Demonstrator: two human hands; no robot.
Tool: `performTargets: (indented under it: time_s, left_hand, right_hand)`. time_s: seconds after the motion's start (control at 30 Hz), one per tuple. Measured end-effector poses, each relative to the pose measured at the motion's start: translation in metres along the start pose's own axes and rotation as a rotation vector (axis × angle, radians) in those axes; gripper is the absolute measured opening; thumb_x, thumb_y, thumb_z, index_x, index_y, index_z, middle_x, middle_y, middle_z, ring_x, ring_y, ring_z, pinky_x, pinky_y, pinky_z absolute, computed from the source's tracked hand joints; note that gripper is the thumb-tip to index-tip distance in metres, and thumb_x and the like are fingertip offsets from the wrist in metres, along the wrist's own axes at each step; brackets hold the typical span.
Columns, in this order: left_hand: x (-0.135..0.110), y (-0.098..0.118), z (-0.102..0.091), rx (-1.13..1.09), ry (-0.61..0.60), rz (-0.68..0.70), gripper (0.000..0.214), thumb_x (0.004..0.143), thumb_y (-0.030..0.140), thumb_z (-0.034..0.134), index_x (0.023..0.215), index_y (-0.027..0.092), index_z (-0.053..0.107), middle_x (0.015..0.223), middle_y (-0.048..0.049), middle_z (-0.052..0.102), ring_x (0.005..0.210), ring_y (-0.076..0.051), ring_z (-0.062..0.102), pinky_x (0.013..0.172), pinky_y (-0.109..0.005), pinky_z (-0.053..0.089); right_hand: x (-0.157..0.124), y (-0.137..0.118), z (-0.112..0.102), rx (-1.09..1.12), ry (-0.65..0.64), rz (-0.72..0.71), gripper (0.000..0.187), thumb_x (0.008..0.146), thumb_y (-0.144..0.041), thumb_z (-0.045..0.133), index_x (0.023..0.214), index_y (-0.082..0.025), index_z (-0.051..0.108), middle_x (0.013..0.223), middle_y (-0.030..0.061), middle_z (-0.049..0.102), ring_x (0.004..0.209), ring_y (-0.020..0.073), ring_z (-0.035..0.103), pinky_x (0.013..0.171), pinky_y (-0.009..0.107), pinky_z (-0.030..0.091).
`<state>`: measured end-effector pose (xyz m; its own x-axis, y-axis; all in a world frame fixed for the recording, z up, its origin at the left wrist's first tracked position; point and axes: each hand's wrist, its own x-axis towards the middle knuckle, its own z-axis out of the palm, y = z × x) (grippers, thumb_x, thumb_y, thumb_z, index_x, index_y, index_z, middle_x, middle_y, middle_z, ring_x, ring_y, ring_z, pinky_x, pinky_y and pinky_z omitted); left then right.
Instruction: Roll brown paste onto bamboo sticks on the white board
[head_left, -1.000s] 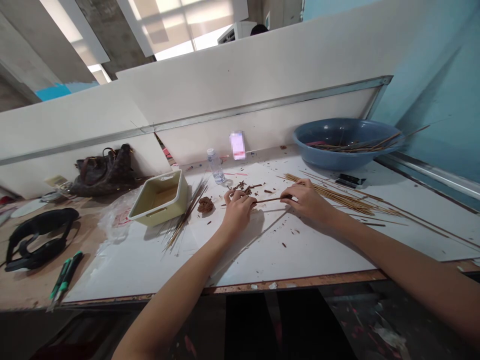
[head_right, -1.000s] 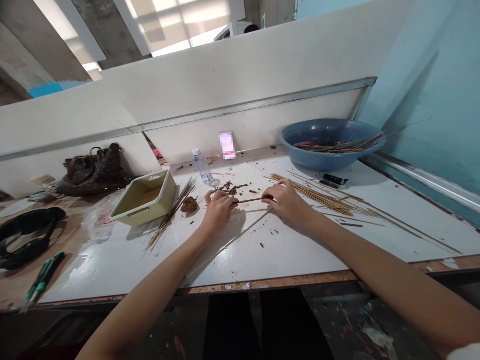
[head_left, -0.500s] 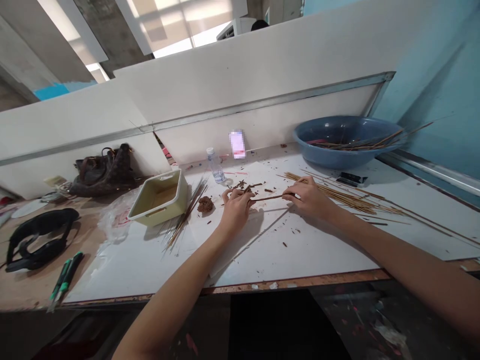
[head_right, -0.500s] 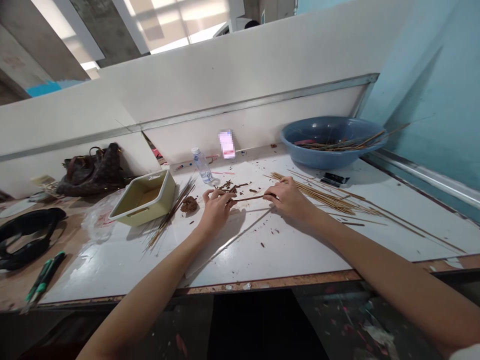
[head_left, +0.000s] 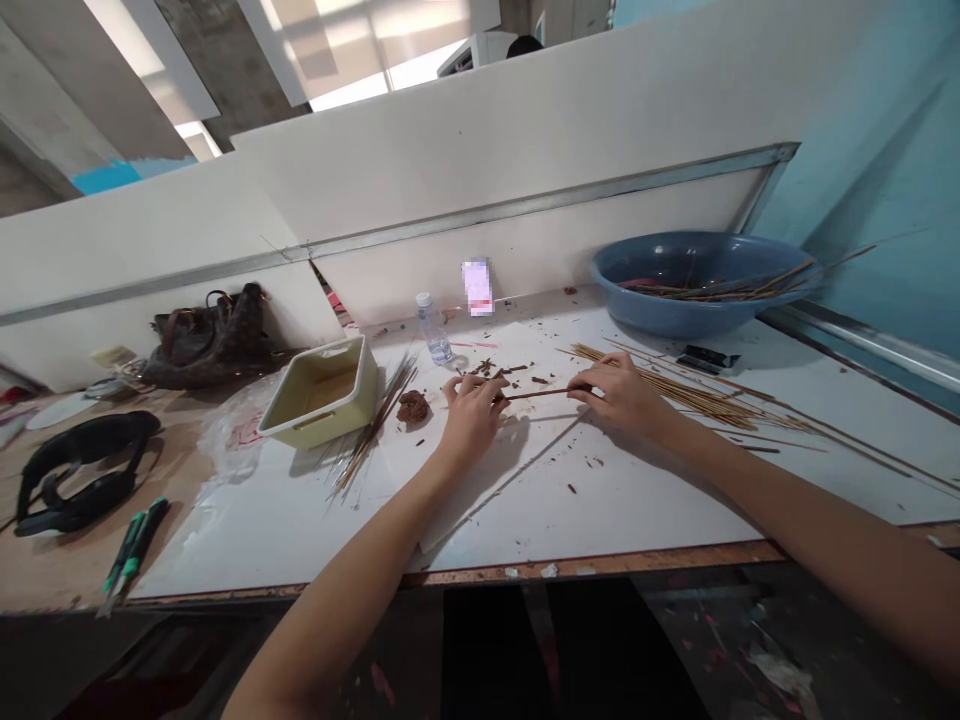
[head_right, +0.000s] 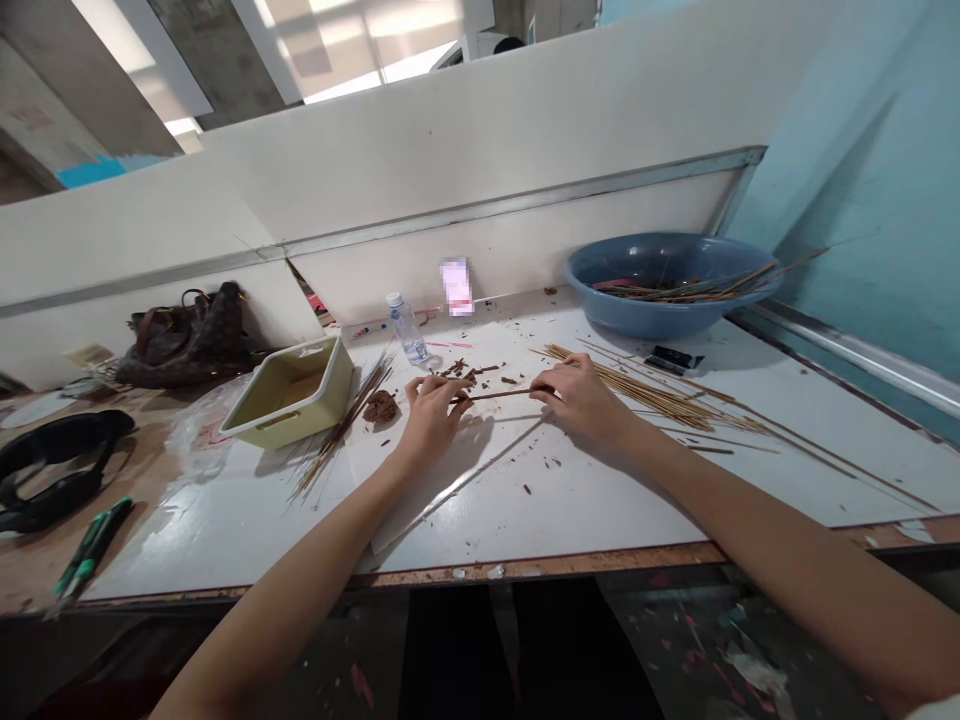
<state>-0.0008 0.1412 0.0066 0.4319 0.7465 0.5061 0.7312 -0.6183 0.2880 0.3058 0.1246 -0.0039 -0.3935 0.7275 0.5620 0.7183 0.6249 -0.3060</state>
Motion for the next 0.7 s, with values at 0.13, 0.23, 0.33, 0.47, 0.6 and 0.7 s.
performTargets:
  time_s: [0.13, 0.23, 0.33, 0.47, 0.6, 0.7]
  left_hand:
    - [0.0001, 0.0000, -0.0001, -0.024, -0.025, -0.036, 0.035, 0.111, 0.021, 0.057, 0.146, 0.029, 0.059, 0.111, -0.0040, 0.086, 0.123, -0.028, 0.068, 0.120, -0.052, 0.031]
    - [0.0005, -0.0003, 0.0001, -0.008, -0.008, -0.034, 0.037, 0.108, 0.018, 0.063, 0.144, 0.028, 0.059, 0.110, -0.0048, 0.087, 0.124, -0.029, 0.067, 0.119, -0.051, 0.030]
    - [0.0004, -0.0010, 0.0007, 0.002, 0.004, -0.030, 0.037, 0.106, 0.017, 0.065, 0.141, 0.028, 0.061, 0.109, -0.0042, 0.087, 0.122, -0.029, 0.068, 0.119, -0.050, 0.030]
    - [-0.0002, -0.0023, 0.0018, 0.011, 0.000, -0.026, 0.036, 0.108, 0.018, 0.066, 0.141, 0.029, 0.060, 0.109, -0.0025, 0.087, 0.123, -0.028, 0.068, 0.119, -0.051, 0.030]
    - [-0.0002, -0.0021, 0.0011, 0.011, 0.035, -0.025, 0.039, 0.104, 0.018, 0.072, 0.140, 0.029, 0.063, 0.109, -0.0033, 0.088, 0.126, -0.030, 0.067, 0.118, -0.052, 0.031]
    - [0.0002, -0.0013, -0.0002, -0.028, 0.033, -0.035, 0.037, 0.106, 0.019, 0.069, 0.141, 0.030, 0.062, 0.107, -0.0022, 0.088, 0.124, -0.030, 0.067, 0.118, -0.052, 0.031]
  right_hand:
    - [0.0003, -0.0019, -0.0017, 0.007, -0.039, 0.010, 0.034, 0.115, -0.040, 0.048, 0.103, -0.029, 0.078, 0.100, 0.0037, 0.087, 0.088, 0.0277, 0.077, 0.107, 0.057, 0.040]
    - [-0.0003, -0.0033, -0.0024, 0.013, -0.025, 0.016, 0.031, 0.114, -0.043, 0.052, 0.104, -0.032, 0.079, 0.103, 0.0040, 0.087, 0.094, 0.0315, 0.077, 0.108, 0.058, 0.040]
    - [-0.0008, -0.0028, -0.0020, 0.015, -0.009, 0.013, 0.030, 0.115, -0.045, 0.052, 0.104, -0.033, 0.078, 0.103, 0.0039, 0.087, 0.095, 0.0326, 0.077, 0.108, 0.058, 0.040]
    - [-0.0005, -0.0006, -0.0011, 0.004, -0.003, 0.006, 0.033, 0.116, -0.042, 0.049, 0.103, -0.029, 0.076, 0.100, 0.0046, 0.087, 0.093, 0.0302, 0.076, 0.106, 0.055, 0.039]
    - [-0.0003, 0.0003, -0.0017, -0.028, 0.001, 0.001, 0.029, 0.114, -0.043, 0.054, 0.105, -0.028, 0.077, 0.105, 0.0062, 0.087, 0.097, 0.0304, 0.075, 0.106, 0.055, 0.038]
    - [-0.0002, 0.0011, -0.0024, -0.029, -0.011, 0.010, 0.032, 0.115, -0.039, 0.050, 0.104, -0.028, 0.078, 0.102, 0.0060, 0.087, 0.092, 0.0294, 0.075, 0.106, 0.056, 0.038]
